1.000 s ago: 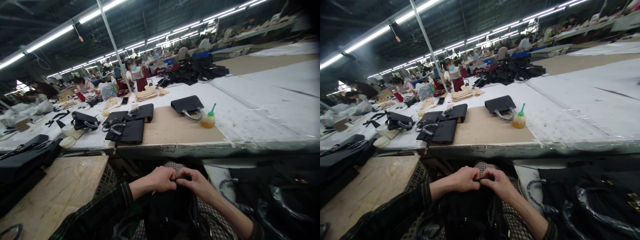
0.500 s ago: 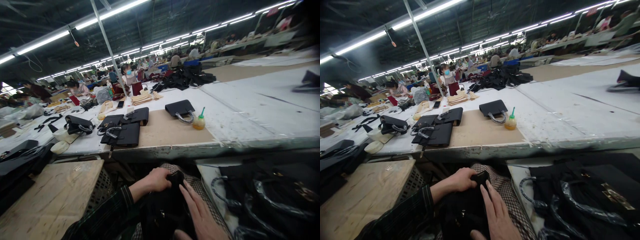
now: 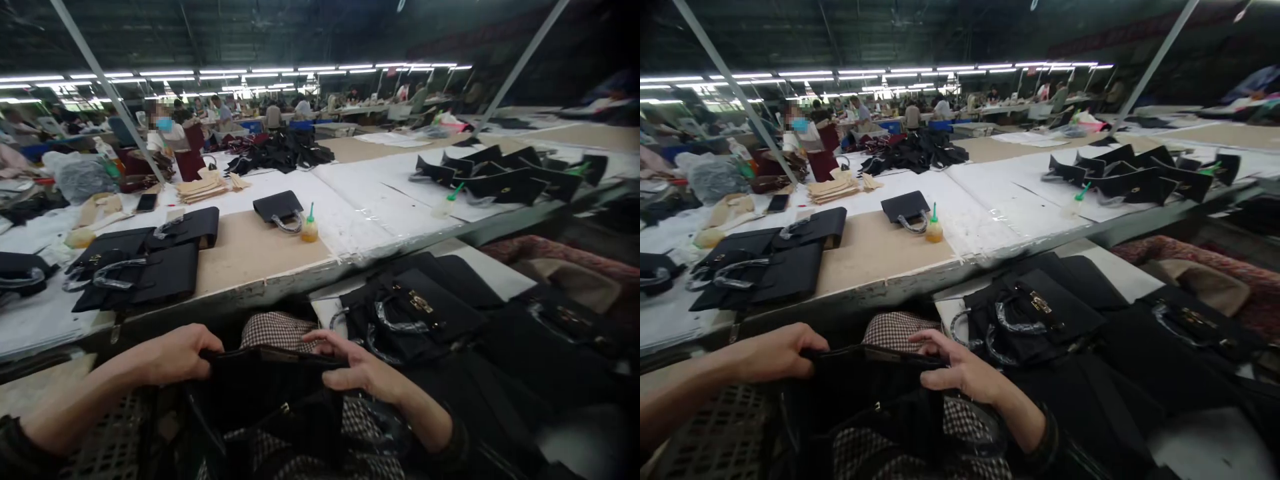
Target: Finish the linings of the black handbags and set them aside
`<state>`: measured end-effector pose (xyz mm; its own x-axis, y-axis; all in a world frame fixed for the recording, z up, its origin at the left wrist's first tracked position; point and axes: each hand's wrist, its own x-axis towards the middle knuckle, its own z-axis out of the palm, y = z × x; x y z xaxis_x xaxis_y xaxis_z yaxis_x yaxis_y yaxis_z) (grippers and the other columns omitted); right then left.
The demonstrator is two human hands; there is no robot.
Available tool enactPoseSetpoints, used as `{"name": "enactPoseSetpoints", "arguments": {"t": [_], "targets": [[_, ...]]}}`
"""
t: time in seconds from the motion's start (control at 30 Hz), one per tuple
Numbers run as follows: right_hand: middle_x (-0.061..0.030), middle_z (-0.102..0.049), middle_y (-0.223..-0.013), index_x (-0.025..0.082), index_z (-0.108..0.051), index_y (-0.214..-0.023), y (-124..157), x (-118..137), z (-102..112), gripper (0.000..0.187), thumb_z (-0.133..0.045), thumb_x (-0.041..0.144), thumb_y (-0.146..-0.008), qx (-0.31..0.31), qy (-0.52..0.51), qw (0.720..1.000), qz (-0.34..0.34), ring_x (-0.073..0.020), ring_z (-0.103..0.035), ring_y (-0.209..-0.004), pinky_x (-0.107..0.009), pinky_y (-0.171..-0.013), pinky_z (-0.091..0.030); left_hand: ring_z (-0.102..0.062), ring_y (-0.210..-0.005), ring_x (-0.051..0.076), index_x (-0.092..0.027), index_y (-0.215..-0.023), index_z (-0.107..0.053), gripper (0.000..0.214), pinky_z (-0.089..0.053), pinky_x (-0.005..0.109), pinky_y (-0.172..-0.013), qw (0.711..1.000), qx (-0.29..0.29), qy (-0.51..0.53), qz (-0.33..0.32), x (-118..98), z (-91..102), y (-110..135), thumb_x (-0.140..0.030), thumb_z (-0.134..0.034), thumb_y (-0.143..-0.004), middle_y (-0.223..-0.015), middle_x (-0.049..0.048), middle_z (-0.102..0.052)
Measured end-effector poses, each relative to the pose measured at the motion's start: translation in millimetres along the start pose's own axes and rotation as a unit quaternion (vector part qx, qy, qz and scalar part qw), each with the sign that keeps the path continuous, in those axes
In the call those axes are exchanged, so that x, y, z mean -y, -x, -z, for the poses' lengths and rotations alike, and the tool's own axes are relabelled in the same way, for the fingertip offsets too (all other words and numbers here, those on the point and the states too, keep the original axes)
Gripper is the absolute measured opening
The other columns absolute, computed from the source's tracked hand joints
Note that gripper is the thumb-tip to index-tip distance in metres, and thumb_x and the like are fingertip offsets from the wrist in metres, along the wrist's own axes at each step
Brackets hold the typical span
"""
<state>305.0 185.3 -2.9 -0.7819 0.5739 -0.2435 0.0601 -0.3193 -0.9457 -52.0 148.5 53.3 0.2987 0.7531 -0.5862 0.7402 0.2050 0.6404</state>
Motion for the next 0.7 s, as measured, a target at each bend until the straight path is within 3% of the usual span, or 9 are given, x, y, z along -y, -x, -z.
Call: {"name": "enactPoseSetpoints", "arguments": {"t": [0.07, 0.13, 0.2, 0.27, 0.37, 0.47, 0.57, 0.7], "targets": [[-0.0028, -0.063, -0.11, 0.023, -0.058, -0.124, -8.8, -16.1, 2.7, 0.052, -0.069, 0.029, -0.073, 0.014, -0.018, 0.999, -0.038, -0.0201, -0.059, -0.098, -0.031, -0.086, -0.045, -0.062, -0.082, 0.019, -0.019, -0.077, -0.071, 0.022, -0.046, 0.023, -0.073, 0.999, 0.03, 0.009, -0.044, 2.3, -7.2, -5.4, -0.012, -0.057, -0.062, -0.083, -0.0029, -0.068], [-0.002, -0.066, -0.102, 0.021, -0.063, -0.116, -15.4, -27.3, 4.7, 0.04, -0.065, 0.028, -0.076, 0.007, -0.012, 0.998, -0.065, -0.0188, -0.061, -0.092, -0.03, -0.082, -0.046, -0.061, -0.099, 0.021, -0.023, -0.102, -0.069, 0.042, -0.046, 0.025, -0.085, 0.992, 0.059, 0.086, -0.069, 2.4, -15.7, -14.4, -0.009, -0.056, -0.064, -0.104, -0.0026, -0.069], [-0.0012, -0.067, -0.099, 0.02, -0.066, -0.112, -18.3, -29.5, 5.4, 0.035, -0.062, 0.026, -0.078, -0.005, 0.012, 0.998, -0.062, -0.018, -0.061, -0.091, -0.029, -0.082, -0.047, -0.058, -0.114, 0.021, -0.028, -0.126, -0.057, 0.057, -0.043, 0.027, -0.096, 0.98, 0.082, 0.169, -0.067, 1.6, -21.8, -23.5, -0.012, -0.06, -0.071, -0.123, -0.0026, -0.065], [-0.0013, -0.067, -0.105, 0.021, -0.066, -0.113, -18.8, -24.1, 4.3, 0.035, -0.062, 0.026, -0.08, -0.012, 0.034, 0.999, -0.035, -0.0185, -0.06, -0.098, -0.029, -0.086, -0.046, -0.052, -0.125, 0.021, -0.031, -0.131, -0.053, 0.058, -0.038, 0.028, -0.104, 0.974, 0.082, 0.201, -0.068, 0.6, -24.7, -31.0, -0.018, -0.066, -0.076, -0.134, -0.0029, -0.059], [-0.002, -0.068, -0.108, 0.021, -0.067, -0.115, -18.8, -13.1, -0.7, 0.037, -0.067, 0.032, -0.079, -0.035, 0.072, 0.997, -0.005, -0.0198, -0.06, -0.102, -0.031, -0.092, -0.046, -0.057, -0.118, 0.023, -0.026, -0.121, -0.061, 0.041, -0.042, 0.029, -0.101, 0.978, 0.067, 0.187, -0.061, -0.6, -25.8, -39.8, -0.027, -0.067, -0.08, -0.124, -0.0014, -0.066], [-0.0017, -0.07, -0.099, 0.02, -0.071, -0.111, -19.5, -8.5, -6.0, 0.038, -0.073, 0.037, -0.076, -0.068, 0.107, 0.992, -0.027, -0.0195, -0.062, -0.093, -0.031, -0.087, -0.048, -0.064, -0.102, 0.024, -0.021, -0.107, -0.069, 0.028, -0.048, 0.028, -0.091, 0.985, 0.059, 0.158, -0.047, -0.9, -26.5, -45.6, -0.031, -0.066, -0.081, -0.104, -0.0006, -0.072], [-0.002, -0.071, -0.096, 0.021, -0.074, -0.108, -19.8, -10.6, -8.2, 0.037, -0.075, 0.037, -0.075, -0.083, 0.115, 0.989, -0.043, -0.0197, -0.063, -0.09, -0.03, -0.083, -0.049, -0.065, -0.097, 0.024, -0.02, -0.103, -0.073, 0.026, -0.048, 0.027, -0.089, 0.986, 0.055, 0.149, -0.041, 0.8, -27.3, -48.6, -0.033, -0.067, -0.081, -0.099, -0.0011, -0.074], [-0.0027, -0.07, -0.095, 0.022, -0.076, -0.104, -20.3, -16.9, -9.3, 0.029, -0.074, 0.035, -0.077, -0.095, 0.146, 0.985, -0.007, -0.0193, -0.062, -0.091, -0.029, -0.085, -0.048, -0.066, -0.096, 0.024, -0.022, -0.107, -0.075, 0.03, -0.048, 0.027, -0.087, 0.986, 0.059, 0.149, -0.042, 5.1, -28.1, -49.8, -0.036, -0.067, -0.081, -0.099, -0.0014, -0.075]]}}
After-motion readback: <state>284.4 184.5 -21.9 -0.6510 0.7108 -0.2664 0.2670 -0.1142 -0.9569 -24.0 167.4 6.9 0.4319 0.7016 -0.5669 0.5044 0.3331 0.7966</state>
